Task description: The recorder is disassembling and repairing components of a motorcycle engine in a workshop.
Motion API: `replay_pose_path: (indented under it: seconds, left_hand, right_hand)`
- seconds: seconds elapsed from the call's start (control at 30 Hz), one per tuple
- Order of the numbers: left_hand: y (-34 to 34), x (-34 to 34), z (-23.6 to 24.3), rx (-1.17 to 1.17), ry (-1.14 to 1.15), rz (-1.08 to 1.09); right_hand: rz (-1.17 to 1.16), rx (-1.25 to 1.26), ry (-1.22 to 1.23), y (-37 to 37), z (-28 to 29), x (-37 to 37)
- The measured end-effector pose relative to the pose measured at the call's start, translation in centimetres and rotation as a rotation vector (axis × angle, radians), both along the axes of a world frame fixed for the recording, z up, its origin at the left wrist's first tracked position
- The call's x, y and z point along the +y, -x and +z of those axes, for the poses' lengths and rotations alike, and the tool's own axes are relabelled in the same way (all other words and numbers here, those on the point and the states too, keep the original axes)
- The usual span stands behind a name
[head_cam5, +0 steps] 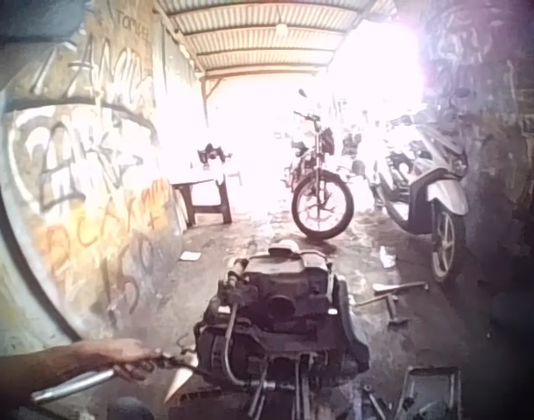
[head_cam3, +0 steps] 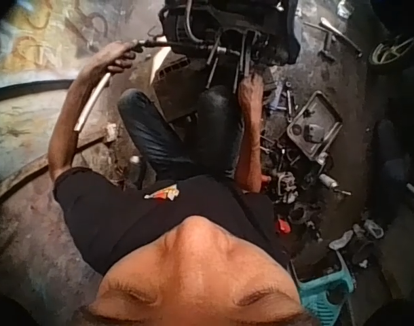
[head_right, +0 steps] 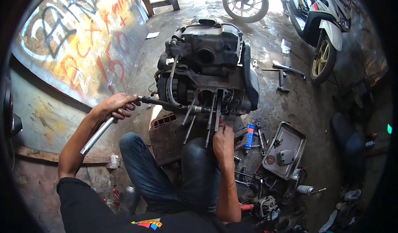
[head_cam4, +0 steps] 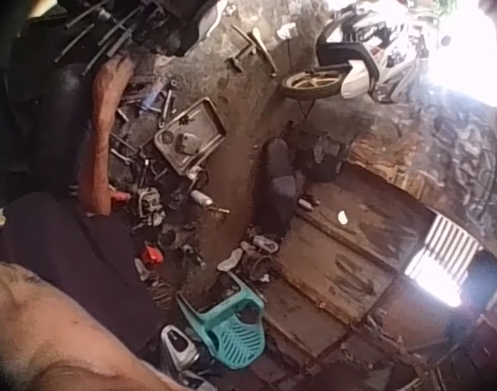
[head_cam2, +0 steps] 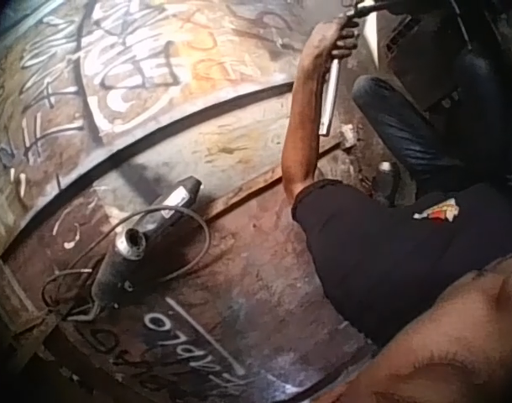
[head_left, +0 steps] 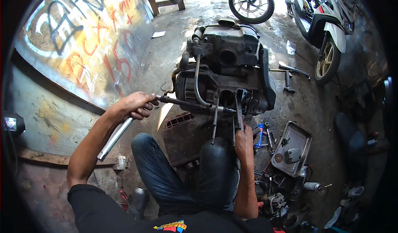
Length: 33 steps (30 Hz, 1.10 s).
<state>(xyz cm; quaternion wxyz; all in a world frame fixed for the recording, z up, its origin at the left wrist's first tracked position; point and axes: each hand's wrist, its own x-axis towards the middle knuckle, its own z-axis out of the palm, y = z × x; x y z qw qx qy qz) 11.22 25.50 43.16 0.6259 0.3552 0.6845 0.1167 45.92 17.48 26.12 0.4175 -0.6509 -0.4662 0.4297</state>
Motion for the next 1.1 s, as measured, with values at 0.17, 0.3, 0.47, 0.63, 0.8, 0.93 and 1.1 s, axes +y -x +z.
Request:
replay_pose_path:
  seconds: [0.17,0.3,0.47,0.63,0.8,0.93,1.1]
  left_hand:
    - [-0.4,-1.7,0.2,-0.126,-0.082,0.027]
    - [-0.7,-2.6,0.6,-0.137,-0.070,0.205]
    - [-0.2,-4.4,2.5,0.032,-0.010,0.062]
    - [0.3,-4.3,1.2,0.199,0.010,0.081]
    - [0.4,-1.7,-0.9,0.268,0.084,0.058]
    - [0.2,0.5,-0.6,0.314,0.133,-0.018]
    - [-0.8,1.1,-0.9,0.315,0.004,-0.161]
  right_hand:
    - [0.018,-0.128,-0.132,0.1,0.6,-0.6]
    - [-0.020,-0.008,-0.023,0.0,1.5,-0.3]
    - [-0.006,-0.009,0.053,0.0,2.0,0.0]
    - [-0.014,0.015,0.005,0.2,1.6,0.0]
    - [-0.009,0.108,0.030,0.2,1.7,0.2]
    - [0.017,0.047,0.068,0.0,2.4,0.1]
    - [0.009,0.087,0.105,0.0,2.9,0.1]
